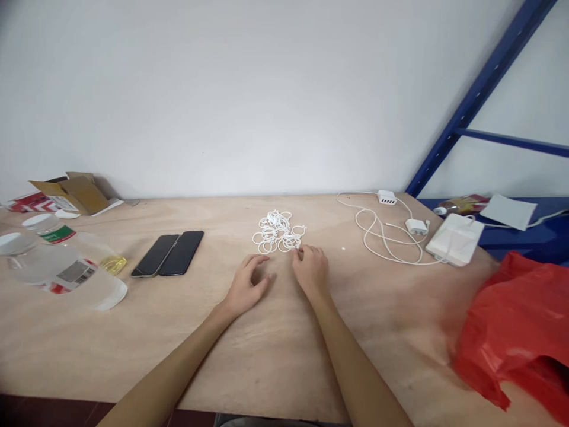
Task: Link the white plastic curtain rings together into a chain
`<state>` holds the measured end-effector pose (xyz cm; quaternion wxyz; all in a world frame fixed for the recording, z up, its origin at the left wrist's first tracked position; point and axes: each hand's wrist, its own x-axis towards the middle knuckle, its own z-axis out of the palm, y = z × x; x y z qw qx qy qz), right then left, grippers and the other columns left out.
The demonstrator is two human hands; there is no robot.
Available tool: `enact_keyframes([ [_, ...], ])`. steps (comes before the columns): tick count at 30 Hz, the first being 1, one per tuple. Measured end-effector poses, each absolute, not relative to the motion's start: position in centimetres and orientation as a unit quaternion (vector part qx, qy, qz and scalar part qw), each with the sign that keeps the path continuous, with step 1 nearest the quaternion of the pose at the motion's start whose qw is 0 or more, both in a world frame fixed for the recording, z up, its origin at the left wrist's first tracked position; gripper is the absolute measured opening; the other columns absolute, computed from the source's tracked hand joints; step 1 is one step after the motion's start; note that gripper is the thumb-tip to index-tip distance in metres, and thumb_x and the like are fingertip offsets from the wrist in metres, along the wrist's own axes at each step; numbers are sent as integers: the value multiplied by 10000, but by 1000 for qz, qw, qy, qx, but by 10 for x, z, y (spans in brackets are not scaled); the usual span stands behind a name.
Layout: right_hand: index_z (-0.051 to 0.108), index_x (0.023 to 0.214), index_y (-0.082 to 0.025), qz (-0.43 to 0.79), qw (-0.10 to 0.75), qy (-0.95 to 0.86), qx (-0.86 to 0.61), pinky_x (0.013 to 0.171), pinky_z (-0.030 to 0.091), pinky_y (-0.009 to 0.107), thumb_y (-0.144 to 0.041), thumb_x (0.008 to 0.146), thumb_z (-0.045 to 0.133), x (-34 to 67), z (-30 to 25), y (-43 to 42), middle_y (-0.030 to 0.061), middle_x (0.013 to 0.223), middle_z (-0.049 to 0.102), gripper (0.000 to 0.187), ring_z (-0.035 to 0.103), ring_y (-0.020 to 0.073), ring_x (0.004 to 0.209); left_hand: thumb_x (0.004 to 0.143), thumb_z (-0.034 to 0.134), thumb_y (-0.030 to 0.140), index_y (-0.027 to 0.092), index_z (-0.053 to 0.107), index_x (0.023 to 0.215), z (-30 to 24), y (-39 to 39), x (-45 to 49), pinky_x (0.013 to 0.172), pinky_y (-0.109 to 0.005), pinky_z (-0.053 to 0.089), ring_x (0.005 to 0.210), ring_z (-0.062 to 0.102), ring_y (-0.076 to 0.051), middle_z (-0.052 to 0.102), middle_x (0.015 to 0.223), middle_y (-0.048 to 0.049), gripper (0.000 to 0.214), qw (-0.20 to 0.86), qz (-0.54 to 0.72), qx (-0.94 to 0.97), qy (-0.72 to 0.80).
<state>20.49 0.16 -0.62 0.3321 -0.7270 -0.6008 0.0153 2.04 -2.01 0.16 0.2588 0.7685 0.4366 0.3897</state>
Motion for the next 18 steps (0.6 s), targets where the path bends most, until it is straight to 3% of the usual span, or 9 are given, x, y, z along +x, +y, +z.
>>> enact_keyframes([
  [5, 689, 882, -163, 38, 367, -560, -742, 788, 430, 352, -383, 842, 487, 214, -4, 4, 114, 890, 710, 302, 603, 258, 865, 771, 582, 183, 206, 590, 1089, -3, -13, 19, 928, -381, 476, 1041, 573, -222, 606, 1103, -78, 319, 285, 419, 728, 462],
  [12, 656, 1050, -104, 7, 398, -558, -728, 920, 417, 403, -328, 777, 581, 224, -11, 7, 142, 980, 669, 362, 560, 275, 970, 767, 585, 158, 188, 586, 1087, -5, -11, 19, 938, -393, 467, 1027, 566, -223, 604, 1080, -85, 321, 289, 413, 733, 457],
  [18, 723, 987, -217, -58, 354, -660, -660, 942, 409, 473, -338, 773, 645, 209, -16, 3, 145, 1203, 517, 258, 451, 318, 1126, 758, 578, 121, 198, 581, 1098, -5, -12, 19, 927, -380, 473, 1021, 567, -210, 596, 1097, -70, 349, 288, 414, 734, 455],
])
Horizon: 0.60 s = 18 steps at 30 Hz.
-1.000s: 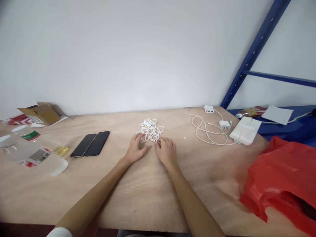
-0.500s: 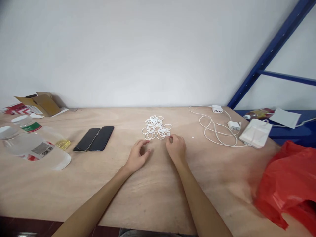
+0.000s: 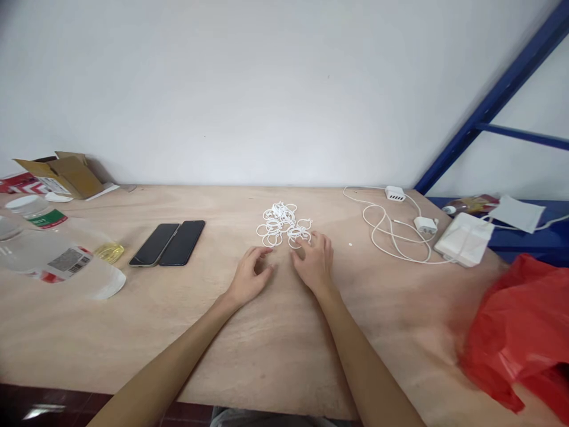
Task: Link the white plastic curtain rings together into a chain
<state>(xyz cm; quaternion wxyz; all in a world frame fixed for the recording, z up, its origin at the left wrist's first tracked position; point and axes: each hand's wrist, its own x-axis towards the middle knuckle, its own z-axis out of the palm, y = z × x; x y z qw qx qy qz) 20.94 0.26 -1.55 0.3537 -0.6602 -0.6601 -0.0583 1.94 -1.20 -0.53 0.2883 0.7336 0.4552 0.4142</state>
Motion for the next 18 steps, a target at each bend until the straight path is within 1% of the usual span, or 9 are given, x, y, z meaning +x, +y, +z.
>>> enact_keyframes([
  [2, 741, 939, -247, -61, 338, -675, -653, 931, 411, 479, -312, 799, 625, 206, -16, 1, 131, 1240, 494, 193, 432, 324, 1151, 758, 580, 120, 199, 584, 1095, -6, -12, 19, 924, -376, 474, 1019, 568, -209, 597, 1092, -69, 346, 288, 415, 733, 456],
  [5, 743, 909, -242, -57, 353, -668, -652, 929, 414, 464, -287, 812, 608, 205, -16, 2, 128, 1217, 513, 172, 448, 312, 1139, 755, 579, 113, 194, 581, 1095, -6, -12, 19, 929, -381, 468, 1018, 567, -211, 599, 1089, -72, 349, 282, 414, 737, 454],
  [8, 713, 991, -217, -31, 386, -644, -660, 915, 424, 446, -303, 781, 630, 210, -17, 5, 125, 1139, 572, 241, 502, 293, 1078, 757, 576, 117, 189, 580, 1097, -5, -11, 19, 923, -384, 466, 1014, 568, -213, 601, 1095, -77, 348, 282, 412, 738, 454],
  [10, 687, 1026, -195, 0, 406, -617, -675, 904, 431, 426, -279, 746, 640, 216, -16, 6, 109, 1069, 623, 296, 542, 275, 1026, 762, 576, 128, 186, 584, 1097, -5, -11, 19, 915, -384, 466, 1003, 571, -213, 603, 1095, -79, 340, 285, 410, 736, 457],
  [12, 672, 1028, -186, 36, 404, -589, -699, 887, 434, 408, -238, 712, 635, 223, -15, 6, 82, 992, 670, 322, 572, 259, 970, 764, 576, 136, 185, 588, 1098, -6, -11, 19, 912, -383, 465, 999, 572, -213, 605, 1086, -79, 338, 285, 409, 736, 458],
  [14, 676, 991, -187, 61, 385, -573, -721, 865, 434, 393, -225, 703, 619, 229, -13, 5, 60, 921, 696, 296, 588, 245, 916, 764, 575, 141, 191, 590, 1100, -6, -10, 19, 915, -380, 462, 1010, 571, -216, 606, 1078, -77, 340, 284, 413, 737, 454],
  [18, 697, 886, -194, 73, 364, -572, -731, 813, 429, 354, -293, 749, 595, 231, -10, 6, 43, 835, 707, 198, 599, 221, 841, 758, 577, 141, 196, 592, 1096, -7, -11, 19, 906, -372, 467, 997, 576, -211, 609, 1082, -75, 342, 286, 419, 734, 452],
])
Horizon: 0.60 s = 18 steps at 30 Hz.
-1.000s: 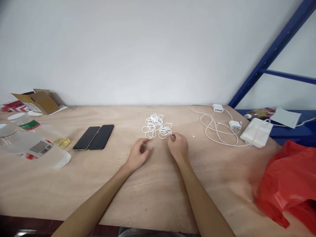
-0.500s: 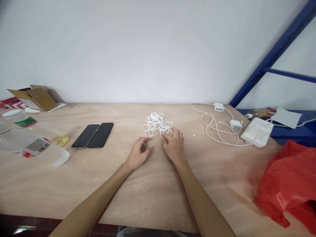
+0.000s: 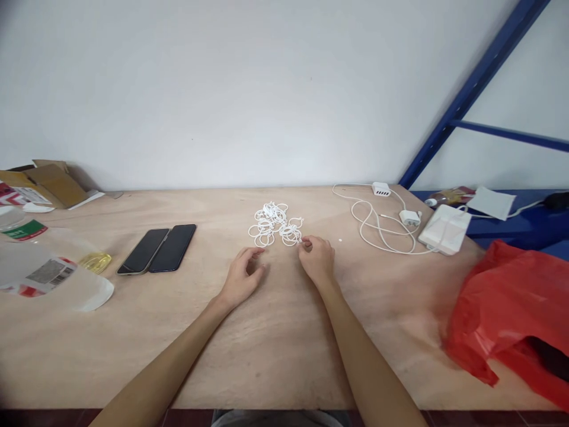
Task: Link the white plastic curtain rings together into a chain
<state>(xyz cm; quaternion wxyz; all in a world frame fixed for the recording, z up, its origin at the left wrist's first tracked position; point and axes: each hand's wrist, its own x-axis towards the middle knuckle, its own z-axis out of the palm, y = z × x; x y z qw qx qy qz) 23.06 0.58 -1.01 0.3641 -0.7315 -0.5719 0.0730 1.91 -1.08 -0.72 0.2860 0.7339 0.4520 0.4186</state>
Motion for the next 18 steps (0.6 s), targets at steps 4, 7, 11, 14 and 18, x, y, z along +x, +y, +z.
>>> enact_keyframes([
  [4, 708, 856, -212, 90, 335, -552, -758, 755, 418, 338, -374, 759, 599, 226, -7, 15, 38, 795, 704, 218, 613, 220, 804, 755, 582, 142, 193, 594, 1091, -7, -11, 19, 898, -368, 469, 971, 578, -204, 613, 1066, -74, 340, 287, 415, 735, 454],
  [7, 708, 792, -230, 103, 314, -525, -784, 739, 406, 347, -449, 767, 584, 225, -6, 26, 39, 768, 704, 253, 617, 225, 765, 747, 583, 138, 188, 598, 1084, -6, -10, 19, 896, -368, 470, 971, 578, -205, 614, 1049, -75, 340, 288, 417, 733, 454],
  [11, 689, 708, -223, 103, 341, -489, -796, 693, 403, 338, -508, 756, 577, 223, -7, 38, 52, 737, 690, 310, 605, 227, 720, 740, 582, 134, 183, 606, 1074, -6, -9, 19, 883, -367, 475, 951, 583, -201, 622, 1014, -73, 338, 295, 428, 724, 453],
  [14, 683, 746, -199, 93, 401, -506, -758, 635, 408, 305, -456, 770, 579, 213, -10, 39, 36, 667, 643, 278, 573, 196, 643, 736, 576, 125, 178, 618, 1039, -7, -6, 20, 830, -342, 487, 932, 593, -195, 638, 996, -73, 311, 310, 454, 695, 463],
  [18, 697, 1028, -178, 53, 405, -673, -616, 758, 439, 312, -317, 783, 603, 185, -14, 29, 51, 775, 607, 297, 561, 197, 761, 746, 559, 122, 167, 628, 1000, -10, -3, 19, 769, -299, 493, 884, 601, -173, 649, 956, -68, 267, 344, 501, 629, 484],
])
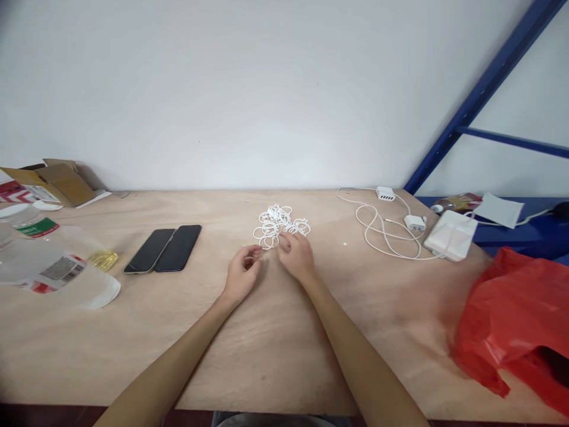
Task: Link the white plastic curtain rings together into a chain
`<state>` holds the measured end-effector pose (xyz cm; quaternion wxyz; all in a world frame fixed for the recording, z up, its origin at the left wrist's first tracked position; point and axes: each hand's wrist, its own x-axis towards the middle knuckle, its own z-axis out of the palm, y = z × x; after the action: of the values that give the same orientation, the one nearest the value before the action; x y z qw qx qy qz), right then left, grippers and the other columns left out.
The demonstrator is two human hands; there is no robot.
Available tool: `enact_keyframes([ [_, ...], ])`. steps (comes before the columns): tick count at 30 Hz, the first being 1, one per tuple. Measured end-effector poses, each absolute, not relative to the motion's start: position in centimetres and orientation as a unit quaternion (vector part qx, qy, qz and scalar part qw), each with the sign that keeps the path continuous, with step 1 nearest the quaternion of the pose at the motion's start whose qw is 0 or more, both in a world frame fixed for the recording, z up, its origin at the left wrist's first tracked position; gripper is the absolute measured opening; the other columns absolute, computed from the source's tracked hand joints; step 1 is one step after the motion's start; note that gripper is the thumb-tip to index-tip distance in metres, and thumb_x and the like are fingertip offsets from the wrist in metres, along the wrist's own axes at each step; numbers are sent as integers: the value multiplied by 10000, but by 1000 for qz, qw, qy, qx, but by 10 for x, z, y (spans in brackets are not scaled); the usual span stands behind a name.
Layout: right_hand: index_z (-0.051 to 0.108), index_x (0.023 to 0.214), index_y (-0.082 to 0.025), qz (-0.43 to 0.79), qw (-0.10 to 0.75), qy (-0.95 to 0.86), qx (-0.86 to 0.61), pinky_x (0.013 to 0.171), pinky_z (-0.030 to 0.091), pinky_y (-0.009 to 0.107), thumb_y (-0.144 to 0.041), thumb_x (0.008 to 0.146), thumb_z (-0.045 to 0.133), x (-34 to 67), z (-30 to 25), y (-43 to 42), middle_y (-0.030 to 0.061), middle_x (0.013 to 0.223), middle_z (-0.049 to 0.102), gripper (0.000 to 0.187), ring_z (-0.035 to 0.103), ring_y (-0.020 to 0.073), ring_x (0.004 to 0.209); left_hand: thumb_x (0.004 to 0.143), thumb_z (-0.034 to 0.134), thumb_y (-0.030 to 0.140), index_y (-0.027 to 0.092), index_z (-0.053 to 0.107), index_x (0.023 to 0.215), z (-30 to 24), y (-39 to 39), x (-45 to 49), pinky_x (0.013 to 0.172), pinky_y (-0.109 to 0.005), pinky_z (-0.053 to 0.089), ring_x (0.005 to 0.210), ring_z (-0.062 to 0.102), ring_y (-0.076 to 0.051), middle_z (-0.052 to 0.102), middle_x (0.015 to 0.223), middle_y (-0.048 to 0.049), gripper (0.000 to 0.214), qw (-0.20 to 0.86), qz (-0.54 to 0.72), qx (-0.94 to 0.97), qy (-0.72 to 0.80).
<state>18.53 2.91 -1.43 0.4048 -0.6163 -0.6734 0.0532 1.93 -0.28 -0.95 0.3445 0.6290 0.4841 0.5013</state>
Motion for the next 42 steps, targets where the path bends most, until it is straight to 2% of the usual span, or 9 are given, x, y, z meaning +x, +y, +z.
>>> enact_keyframes([
  [2, 692, 1086, -213, 27, 367, -739, -564, 803, 432, 330, -298, 792, 620, 173, -15, 24, 70, 868, 580, 314, 534, 209, 840, 758, 558, 137, 166, 631, 993, -10, -2, 18, 756, -284, 492, 877, 598, -164, 645, 944, -63, 248, 348, 520, 608, 488],
  [5, 734, 935, -234, 2, 331, -773, -541, 770, 418, 335, -259, 841, 584, 163, -14, 19, 68, 836, 539, 179, 489, 211, 837, 756, 552, 128, 170, 636, 971, -9, -1, 16, 743, -270, 485, 860, 589, -151, 639, 938, -53, 234, 331, 538, 594, 497],
  [13, 705, 903, -233, -54, 381, -797, -465, 768, 396, 365, -213, 924, 452, 164, -4, -10, 58, 770, 558, 255, 471, 210, 814, 769, 585, 185, 172, 576, 1189, -7, -4, 18, 788, -313, 508, 860, 590, -160, 633, 1107, -87, 420, 339, 516, 614, 492],
  [17, 676, 967, -241, -8, 433, -781, -449, 781, 420, 377, -191, 917, 463, 165, -2, -19, 58, 845, 626, 225, 509, 210, 831, 753, 550, 121, 176, 559, 1235, -7, -7, 18, 824, -299, 515, 856, 606, -142, 646, 1117, -78, 485, 382, 520, 628, 436],
  [21, 632, 977, -242, 34, 492, -764, -416, 795, 441, 380, -137, 890, 478, 166, 0, -22, 47, 882, 660, 206, 539, 208, 836, 725, 661, 199, 165, 534, 1261, -4, -10, 17, 803, -288, 533, 880, 622, -150, 637, 1124, -90, 552, 416, 526, 612, 420],
  [28, 560, 870, -218, 111, 528, -744, -394, 718, 457, 337, -88, 845, 421, 162, 6, -35, 35, 777, 591, 192, 538, 194, 802, 672, 756, 247, 139, 575, 1175, 0, -10, 17, 934, -346, 510, 1022, 628, -196, 657, 1114, -110, 545, 507, 548, 554, 368],
  [34, 590, 864, -210, 203, 581, -626, -479, 773, 463, 336, -215, 835, 500, 163, 2, -26, 40, 858, 634, 95, 588, 189, 836, 638, 790, 285, 139, 609, 1103, 1, -9, 19, 943, -387, 507, 977, 652, -204, 698, 1024, -93, 521, 532, 553, 517, 381],
  [37, 646, 955, -200, 293, 586, -553, -514, 780, 473, 333, -335, 830, 560, 166, 2, -17, 63, 961, 680, 204, 616, 200, 882, 650, 781, 312, 143, 605, 1114, 2, -10, 20, 945, -383, 501, 979, 655, -202, 706, 1026, -89, 524, 550, 540, 515, 374],
  [42, 691, 787, -198, 393, 570, -525, -494, 748, 481, 318, -399, 821, 560, 169, 6, -12, 30, 831, 701, 242, 629, 202, 843, 688, 750, 363, 150, 588, 1137, 3, -10, 21, 974, -381, 476, 1034, 644, -215, 703, 1072, -92, 523, 568, 510, 537, 359],
])
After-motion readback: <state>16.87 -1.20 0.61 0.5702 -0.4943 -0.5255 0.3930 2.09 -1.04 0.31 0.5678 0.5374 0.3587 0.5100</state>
